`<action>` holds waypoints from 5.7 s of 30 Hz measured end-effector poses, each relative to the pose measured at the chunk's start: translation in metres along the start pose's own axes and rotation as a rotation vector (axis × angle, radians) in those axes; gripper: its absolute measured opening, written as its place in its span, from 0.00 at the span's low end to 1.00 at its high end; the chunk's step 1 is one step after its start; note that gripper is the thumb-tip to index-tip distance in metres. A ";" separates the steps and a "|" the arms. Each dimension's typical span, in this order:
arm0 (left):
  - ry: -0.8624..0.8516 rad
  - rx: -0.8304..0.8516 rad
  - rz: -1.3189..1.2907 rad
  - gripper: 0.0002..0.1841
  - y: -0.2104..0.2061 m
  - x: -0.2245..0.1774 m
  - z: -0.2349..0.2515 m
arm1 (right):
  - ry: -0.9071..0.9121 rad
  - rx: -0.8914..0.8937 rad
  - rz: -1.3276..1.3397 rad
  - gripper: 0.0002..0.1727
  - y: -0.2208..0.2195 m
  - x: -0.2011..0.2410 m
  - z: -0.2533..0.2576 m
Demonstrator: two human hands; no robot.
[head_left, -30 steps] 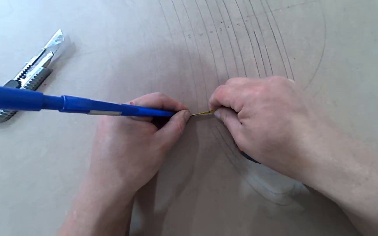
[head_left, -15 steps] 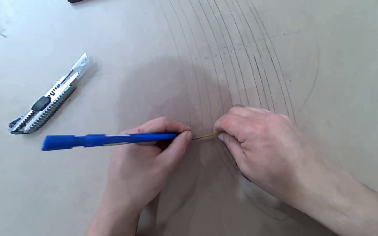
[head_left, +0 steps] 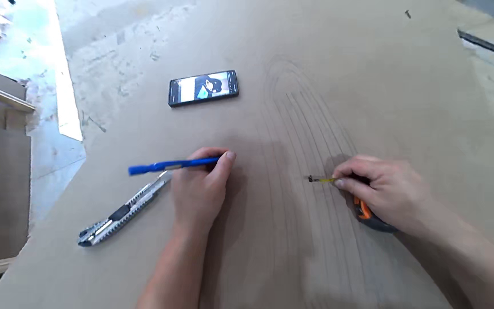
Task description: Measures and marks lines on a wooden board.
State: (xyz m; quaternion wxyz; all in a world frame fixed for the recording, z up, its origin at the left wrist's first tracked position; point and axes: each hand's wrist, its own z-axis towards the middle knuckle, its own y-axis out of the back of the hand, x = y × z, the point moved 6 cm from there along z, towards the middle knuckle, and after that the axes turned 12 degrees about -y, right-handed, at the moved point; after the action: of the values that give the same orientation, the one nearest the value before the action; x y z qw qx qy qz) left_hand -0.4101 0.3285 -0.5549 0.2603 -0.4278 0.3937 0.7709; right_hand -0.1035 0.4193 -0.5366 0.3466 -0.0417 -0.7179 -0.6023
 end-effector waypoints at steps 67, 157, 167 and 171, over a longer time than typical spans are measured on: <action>0.027 0.128 0.052 0.03 -0.033 0.017 0.084 | 0.306 0.318 -0.236 0.05 -0.043 0.096 0.199; 0.024 0.125 0.127 0.02 -0.043 0.017 0.095 | 0.260 0.253 -0.283 0.07 -0.042 0.099 0.197; 0.013 0.116 0.148 0.02 -0.044 0.016 0.095 | 0.246 0.267 -0.273 0.07 -0.042 0.100 0.196; 0.017 0.128 0.140 0.02 -0.044 0.014 0.094 | 0.240 0.274 -0.251 0.07 -0.041 0.099 0.197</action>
State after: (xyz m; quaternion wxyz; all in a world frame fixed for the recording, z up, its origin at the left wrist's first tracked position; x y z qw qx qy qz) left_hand -0.4270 0.4321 -0.5538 0.2291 -0.3883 0.4734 0.7567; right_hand -0.2863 0.5488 -0.5238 0.3543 0.1674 -0.7462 -0.5382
